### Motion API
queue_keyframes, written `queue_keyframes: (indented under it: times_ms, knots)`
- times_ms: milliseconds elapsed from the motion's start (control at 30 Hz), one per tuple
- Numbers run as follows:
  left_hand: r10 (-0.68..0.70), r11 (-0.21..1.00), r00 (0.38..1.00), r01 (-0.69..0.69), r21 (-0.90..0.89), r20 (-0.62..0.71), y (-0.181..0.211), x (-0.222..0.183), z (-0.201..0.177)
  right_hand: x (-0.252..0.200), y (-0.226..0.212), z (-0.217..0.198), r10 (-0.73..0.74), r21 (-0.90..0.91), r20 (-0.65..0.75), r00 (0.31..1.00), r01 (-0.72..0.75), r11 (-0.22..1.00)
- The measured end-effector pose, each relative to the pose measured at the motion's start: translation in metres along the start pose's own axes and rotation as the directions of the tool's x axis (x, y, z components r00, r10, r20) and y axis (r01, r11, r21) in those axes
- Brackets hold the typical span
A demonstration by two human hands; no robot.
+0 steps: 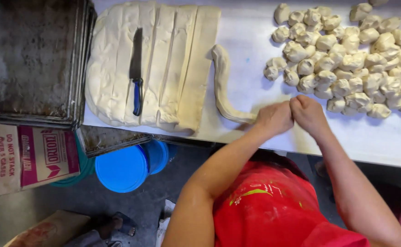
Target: A person in a bakery is seen cutting a large sheet of dough into strips with a knife and then rapidly tearing and rolling those strips into small, uniform dough balls on a floured table.
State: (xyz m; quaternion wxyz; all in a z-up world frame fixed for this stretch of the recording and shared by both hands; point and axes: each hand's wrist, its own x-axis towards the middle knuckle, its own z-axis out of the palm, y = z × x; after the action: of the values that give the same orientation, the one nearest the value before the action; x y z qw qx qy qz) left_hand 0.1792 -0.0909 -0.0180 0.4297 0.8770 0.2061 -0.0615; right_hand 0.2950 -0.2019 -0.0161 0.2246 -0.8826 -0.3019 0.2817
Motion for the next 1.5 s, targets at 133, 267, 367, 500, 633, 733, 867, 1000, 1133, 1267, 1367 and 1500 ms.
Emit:
queue_keyframes:
  times_ms: [133, 267, 367, 500, 633, 733, 867, 1000, 1133, 1267, 1367, 1500]
  knots:
    - [0.031, 0.969, 0.997, -0.048, 0.244, 0.073, -0.04, 0.071, 0.015, -0.045, -0.021, -0.021, 0.113, 0.407, 0.151, 0.982, -0.166, 0.898]
    - [-0.094, 0.982, 0.994, 0.083, 0.172, 0.058, -0.009, 0.043, -0.031, -0.105, -0.097, -0.067, -0.327, 0.595, 0.435, 0.839, 0.004, 0.804]
    - [0.004, 0.952, 1.0, -0.001, 0.305, -0.007, -0.012, 0.005, -0.031, -0.044, -0.072, -0.076, -0.391, 0.451, -0.036, 0.92, 0.364, 0.815]
    - [0.08, 0.99, 0.98, -0.056, 0.132, -0.181, -0.042, -0.029, -0.042, -0.008, -0.024, -0.032, -0.298, 0.174, -0.449, 0.842, 0.41, 0.895]
    - [0.201, 0.976, 0.956, -0.215, -0.043, -0.215, -0.053, -0.042, -0.05, 0.015, -0.014, 0.098, -0.026, 0.535, -0.136, 0.99, 0.095, 0.839]
    - [0.156, 0.981, 0.946, -0.182, -0.066, -0.283, -0.045, -0.051, -0.045, 0.005, -0.03, 0.095, -0.028, 0.406, -0.195, 0.981, 0.106, 0.908]
    - [-0.019, 0.998, 0.991, 0.027, 0.061, -0.135, -0.041, -0.01, -0.011, 0.023, -0.017, 0.046, -0.031, 0.119, -0.027, 0.999, 0.034, 0.992]
    - [0.032, 0.981, 0.997, -0.017, 0.194, -0.074, -0.049, 0.039, -0.021, -0.008, -0.032, -0.007, -0.013, 0.397, 0.345, 0.938, -0.134, 0.908]
    - [-0.174, 0.97, 0.984, 0.176, 0.169, -0.027, -0.05, 0.036, -0.046, -0.086, -0.129, -0.053, -0.228, 0.411, 0.613, 0.756, -0.059, 0.91]
    - [-0.049, 0.987, 0.998, 0.056, 0.148, -0.049, -0.056, -0.017, -0.064, -0.01, -0.081, -0.051, -0.343, 0.212, -0.098, 0.934, 0.356, 0.91]
    - [-0.019, 0.993, 0.983, 0.041, 0.115, -0.18, -0.074, -0.036, -0.067, 0.009, -0.071, 0.007, -0.338, 0.175, -0.2, 0.92, 0.373, 0.911]
    - [0.135, 0.985, 0.947, -0.16, -0.062, -0.292, -0.073, -0.064, -0.078, 0.0, -0.084, 0.09, -0.114, 0.357, -0.072, 0.991, 0.132, 0.925]
